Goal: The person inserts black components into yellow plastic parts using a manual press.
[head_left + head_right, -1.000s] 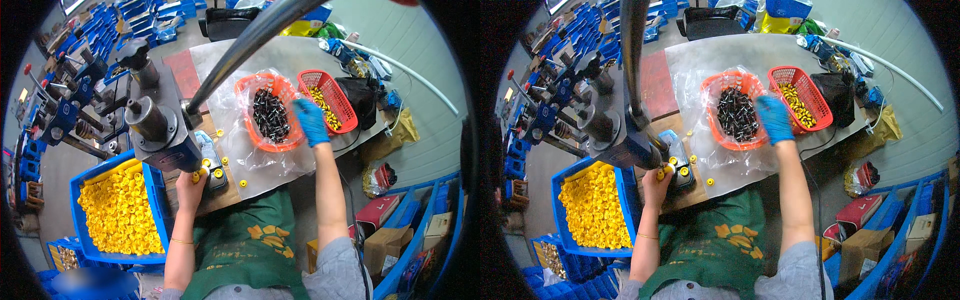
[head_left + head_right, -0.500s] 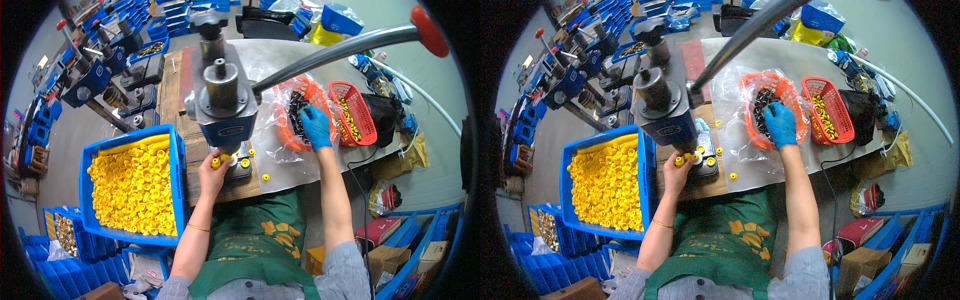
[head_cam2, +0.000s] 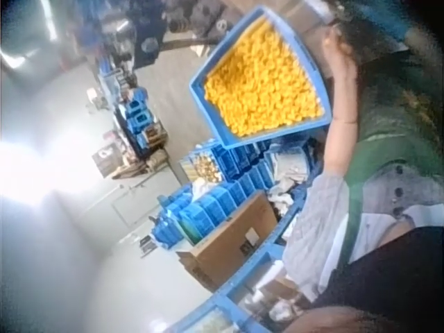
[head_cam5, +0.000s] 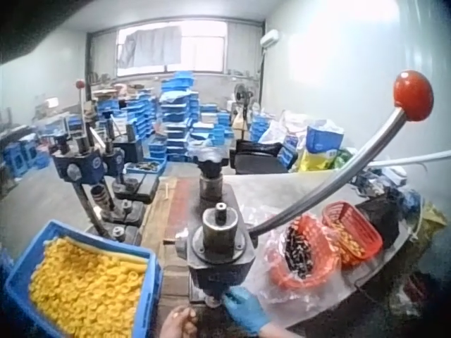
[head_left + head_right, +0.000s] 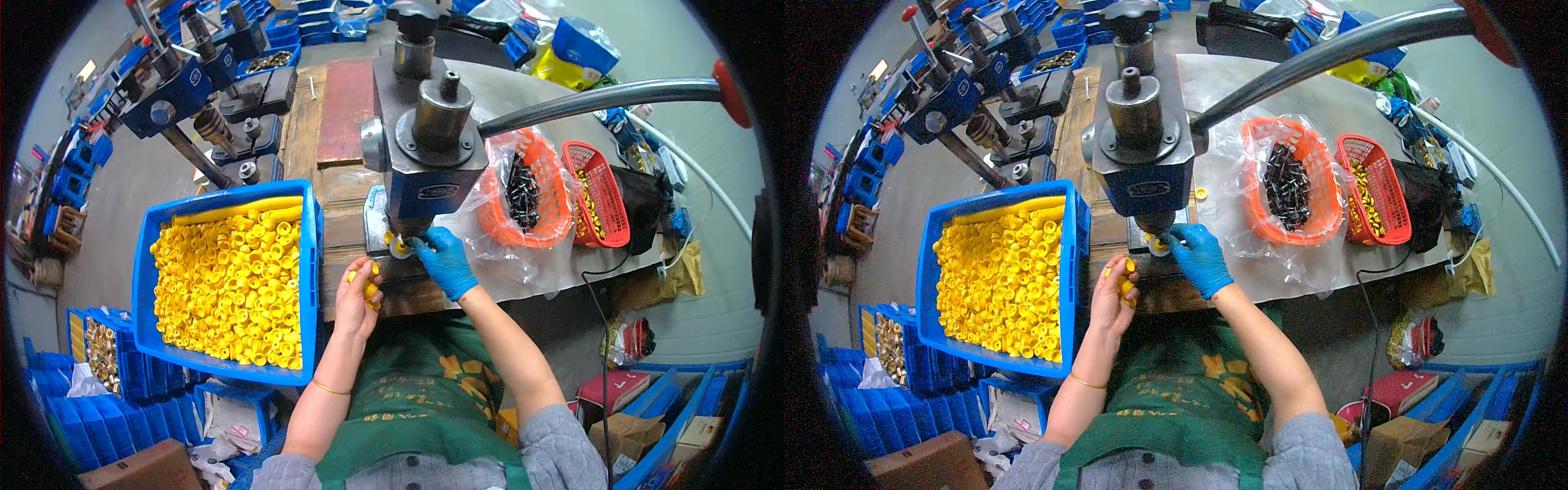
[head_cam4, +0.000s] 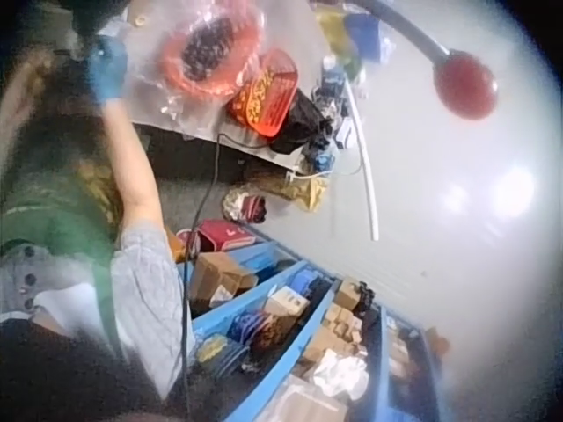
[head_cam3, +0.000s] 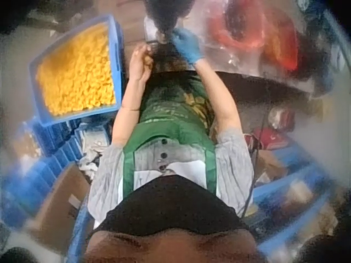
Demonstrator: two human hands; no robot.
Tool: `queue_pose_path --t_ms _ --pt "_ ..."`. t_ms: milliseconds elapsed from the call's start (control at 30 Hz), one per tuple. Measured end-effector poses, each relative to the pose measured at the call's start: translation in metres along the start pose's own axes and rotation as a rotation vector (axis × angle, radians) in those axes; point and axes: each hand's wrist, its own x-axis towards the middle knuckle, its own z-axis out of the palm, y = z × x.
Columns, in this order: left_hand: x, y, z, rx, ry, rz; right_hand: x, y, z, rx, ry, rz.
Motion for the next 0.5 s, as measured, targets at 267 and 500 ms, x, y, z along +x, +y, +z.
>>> queue_pose_path --t_ms 267,500 --pt "-0.003 0.0 0.001 0.009 -0.019 0.014 0.002 -0.017 -0.003 -0.493 -0.094 -0.345" --pt "-0.005 -0.006 -0.002 0.003 -0.023 -0.015 0.057 -0.174 -0.168 0.629 0.011 -0.553"
